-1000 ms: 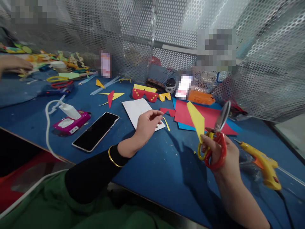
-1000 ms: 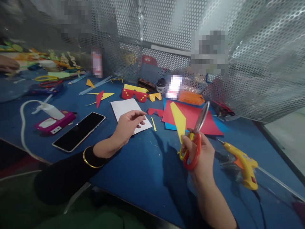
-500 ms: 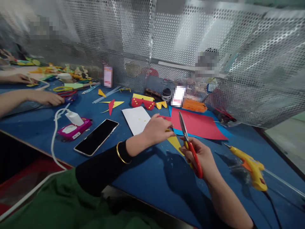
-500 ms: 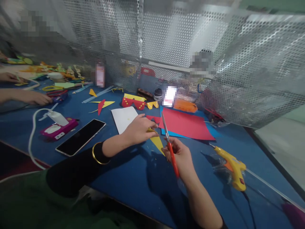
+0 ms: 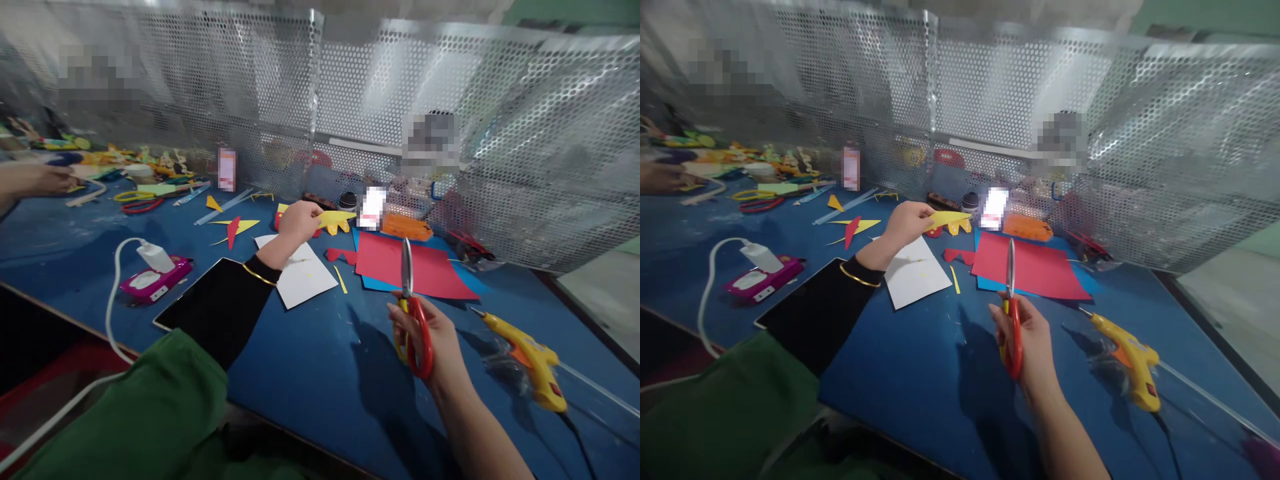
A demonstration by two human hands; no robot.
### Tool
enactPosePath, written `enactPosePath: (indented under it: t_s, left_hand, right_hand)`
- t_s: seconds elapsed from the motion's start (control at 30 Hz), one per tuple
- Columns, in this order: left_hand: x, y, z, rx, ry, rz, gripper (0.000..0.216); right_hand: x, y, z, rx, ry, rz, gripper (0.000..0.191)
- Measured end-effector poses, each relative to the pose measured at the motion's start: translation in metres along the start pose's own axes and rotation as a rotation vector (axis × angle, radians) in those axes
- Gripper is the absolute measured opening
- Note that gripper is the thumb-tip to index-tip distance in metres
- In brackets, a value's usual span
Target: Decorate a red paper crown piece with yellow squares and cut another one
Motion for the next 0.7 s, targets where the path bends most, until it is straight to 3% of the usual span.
enactPosePath:
  t_s: [0.17, 0.3, 0.4, 0.6, 0.7]
  left_hand:
    - [0.01, 0.018, 0.028, 0.066, 0.19, -0.092, 0.014]
    - [0.012, 0.032, 0.057, 0.205, 0.285, -0.089, 0.038]
    - [0.011, 0.042, 0.071, 0.277, 0.321, -0.04, 0.038]
    - [-0.002, 0.043, 0.074, 0.269, 0.333, 0.128, 0.035]
    - [-0.011, 0.027, 0.071, 0.438, 0.304, 0.255, 0.022]
  right_hand:
    - [-0.001, -0.004, 0.005, 0.041, -0.04, 0.045, 0.067]
    - [0.001, -0.005, 0.005, 0.021, -0.044, 0.045, 0.066]
    - [0.0, -0.004, 0.004, 0.033, -0.059, 0.043, 0.065]
    - [0.0, -0.002, 0.001, 0.024, -0.091, 0.045, 0.064]
    - [-0.001, -0.003, 0.0, 0.021, -0.087, 0.04, 0.064]
Point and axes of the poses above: each hand's wrist, its own y-axis towards the middle knuckle, its own z-axis out of the palm, x = y × z, the point moved 3 cm from there along y, towards the middle knuckle, and after that the axes turned 3 degrees about -z, right-handed, at the moved point
